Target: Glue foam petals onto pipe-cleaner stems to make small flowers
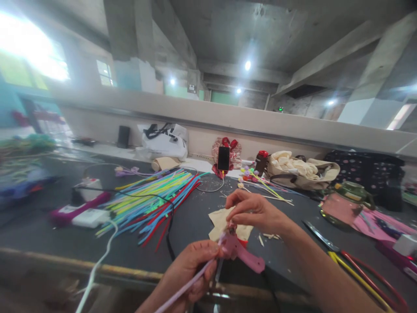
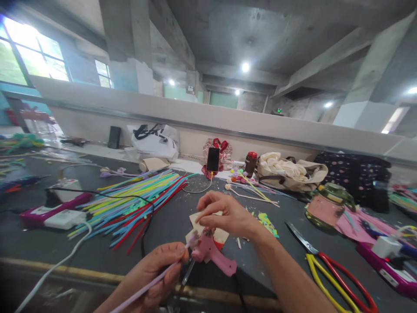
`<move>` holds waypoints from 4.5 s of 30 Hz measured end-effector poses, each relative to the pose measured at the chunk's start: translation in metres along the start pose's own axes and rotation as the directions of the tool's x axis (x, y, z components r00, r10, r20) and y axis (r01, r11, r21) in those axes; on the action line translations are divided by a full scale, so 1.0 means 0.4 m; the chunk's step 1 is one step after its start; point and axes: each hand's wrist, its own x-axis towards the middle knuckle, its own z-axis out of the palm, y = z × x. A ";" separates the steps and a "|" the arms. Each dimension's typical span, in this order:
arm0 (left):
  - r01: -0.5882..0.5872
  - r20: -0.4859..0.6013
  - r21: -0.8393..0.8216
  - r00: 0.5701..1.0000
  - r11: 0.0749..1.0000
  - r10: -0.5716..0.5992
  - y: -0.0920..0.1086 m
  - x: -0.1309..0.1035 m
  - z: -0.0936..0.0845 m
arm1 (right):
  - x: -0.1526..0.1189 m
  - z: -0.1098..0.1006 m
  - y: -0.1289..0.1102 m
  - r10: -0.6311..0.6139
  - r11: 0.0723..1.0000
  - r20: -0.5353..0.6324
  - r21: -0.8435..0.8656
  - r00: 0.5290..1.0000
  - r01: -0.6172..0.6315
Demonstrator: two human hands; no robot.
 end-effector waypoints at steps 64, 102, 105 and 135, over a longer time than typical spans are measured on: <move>-0.431 -0.286 0.496 0.738 0.753 0.611 0.018 -0.003 0.043 | -0.014 0.282 -0.031 0.120 0.991 -0.794 0.128 0.596 -0.028; -0.396 -0.183 0.612 0.771 0.685 0.609 0.014 -0.005 0.034 | -0.023 0.262 -0.011 -0.170 0.983 -0.737 -0.169 0.655 0.066; -0.399 -0.201 0.581 0.774 0.709 0.600 0.011 -0.002 0.031 | -0.031 0.261 -0.009 -0.206 0.976 -0.705 -0.202 0.678 0.086; -0.396 -0.175 0.556 0.804 0.731 0.569 0.009 -0.011 -0.004 | -0.047 0.262 -0.022 -0.073 0.996 -0.655 -0.007 0.752 0.090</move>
